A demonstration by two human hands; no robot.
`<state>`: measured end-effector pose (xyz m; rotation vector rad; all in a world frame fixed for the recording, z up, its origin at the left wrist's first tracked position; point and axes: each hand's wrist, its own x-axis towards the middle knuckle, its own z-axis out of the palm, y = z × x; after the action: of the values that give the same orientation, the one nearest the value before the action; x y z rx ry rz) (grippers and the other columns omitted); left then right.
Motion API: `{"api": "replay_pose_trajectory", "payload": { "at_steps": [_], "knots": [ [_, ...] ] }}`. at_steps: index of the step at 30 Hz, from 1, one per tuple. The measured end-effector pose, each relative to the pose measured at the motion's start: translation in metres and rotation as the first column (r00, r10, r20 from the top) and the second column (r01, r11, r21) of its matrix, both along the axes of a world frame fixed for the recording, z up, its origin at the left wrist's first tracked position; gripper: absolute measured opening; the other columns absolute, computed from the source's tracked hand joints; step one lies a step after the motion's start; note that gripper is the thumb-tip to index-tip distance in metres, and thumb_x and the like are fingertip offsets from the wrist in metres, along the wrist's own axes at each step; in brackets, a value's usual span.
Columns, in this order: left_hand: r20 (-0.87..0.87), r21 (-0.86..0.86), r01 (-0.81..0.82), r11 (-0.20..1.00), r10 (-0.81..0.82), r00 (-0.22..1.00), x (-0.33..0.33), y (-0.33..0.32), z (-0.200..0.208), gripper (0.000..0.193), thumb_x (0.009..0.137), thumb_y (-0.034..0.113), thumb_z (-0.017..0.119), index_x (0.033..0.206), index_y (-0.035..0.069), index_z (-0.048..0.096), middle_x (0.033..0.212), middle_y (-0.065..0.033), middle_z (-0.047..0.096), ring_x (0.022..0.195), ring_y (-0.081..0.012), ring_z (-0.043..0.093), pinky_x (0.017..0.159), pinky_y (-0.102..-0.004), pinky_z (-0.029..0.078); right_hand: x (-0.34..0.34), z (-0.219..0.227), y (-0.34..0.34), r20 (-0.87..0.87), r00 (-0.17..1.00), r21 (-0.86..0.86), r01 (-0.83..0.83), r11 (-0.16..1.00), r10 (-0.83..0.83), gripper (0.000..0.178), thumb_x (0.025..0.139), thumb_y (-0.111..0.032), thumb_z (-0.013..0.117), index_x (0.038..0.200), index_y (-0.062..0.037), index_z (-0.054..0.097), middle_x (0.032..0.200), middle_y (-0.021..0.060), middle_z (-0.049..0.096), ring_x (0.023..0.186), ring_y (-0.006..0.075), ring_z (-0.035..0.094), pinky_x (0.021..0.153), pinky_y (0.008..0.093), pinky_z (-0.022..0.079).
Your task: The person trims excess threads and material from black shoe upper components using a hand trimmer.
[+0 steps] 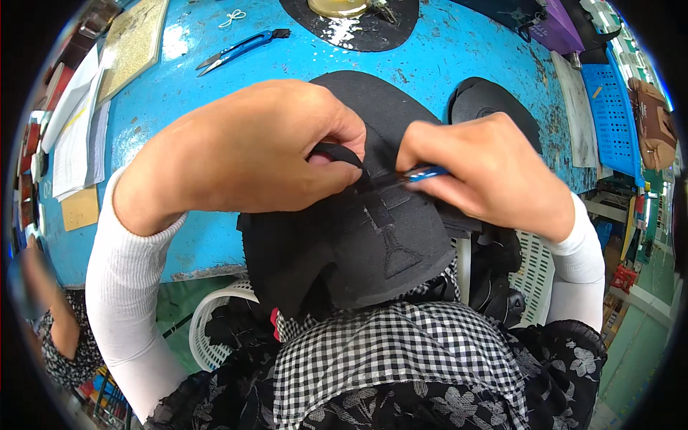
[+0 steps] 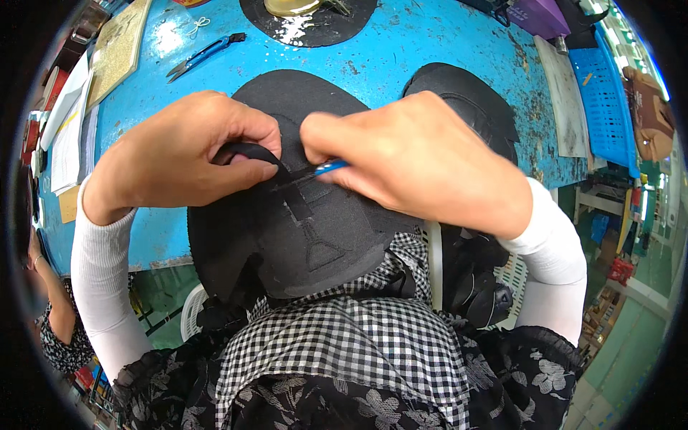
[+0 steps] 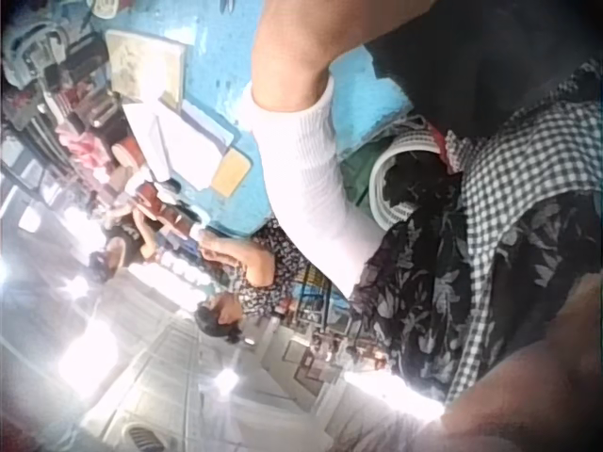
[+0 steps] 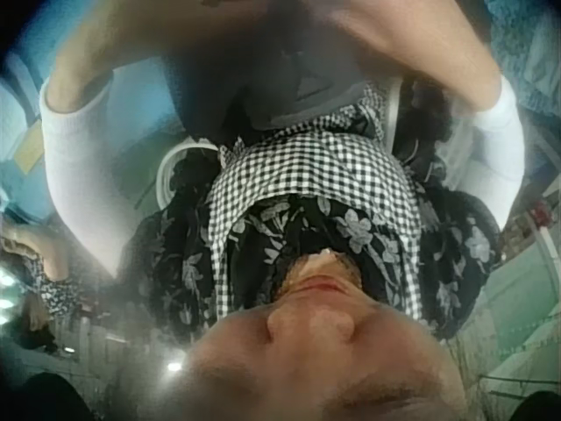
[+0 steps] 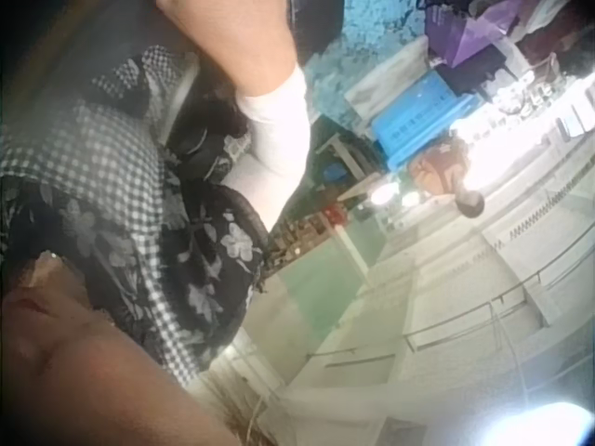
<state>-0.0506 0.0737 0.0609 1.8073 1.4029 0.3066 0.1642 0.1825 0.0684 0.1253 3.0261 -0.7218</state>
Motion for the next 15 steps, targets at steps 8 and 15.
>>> {"api": "replay_pose_trajectory", "payload": {
  "at_steps": [8,15],
  "knots": [
    [0.076,0.01,-0.021,1.0,0.02,0.997,-0.002,-0.005,-0.002,0.007,0.085,0.008,0.062,0.086,0.002,0.058,0.064,-0.006,0.05,0.058,-0.0126,0.043,0.054,-0.0277,0.036,-0.015,-0.002,-0.004,0.014,0.999,0.025,0.043,0.999,-0.043,0.021,0.085,-0.025,0.069,0.089,-0.0065,0.06,0.069,0.0107,0.06,0.061,0.0313,0.06,0.055,0.037,0.043],
    [0.343,-0.055,-0.367,0.929,0.363,0.866,-0.013,-0.024,-0.007,0.013,0.088,0.016,0.063,0.089,0.004,0.058,0.072,0.0068,0.051,0.061,-0.0033,0.045,0.055,-0.0205,0.036,-0.009,0.01,-0.007,-0.085,0.992,-0.069,0.089,0.994,-0.095,0.015,0.081,-0.013,0.071,0.087,-0.0053,0.06,0.071,0.0088,0.06,0.061,0.0258,0.061,0.056,0.032,0.045]
  ]
}}
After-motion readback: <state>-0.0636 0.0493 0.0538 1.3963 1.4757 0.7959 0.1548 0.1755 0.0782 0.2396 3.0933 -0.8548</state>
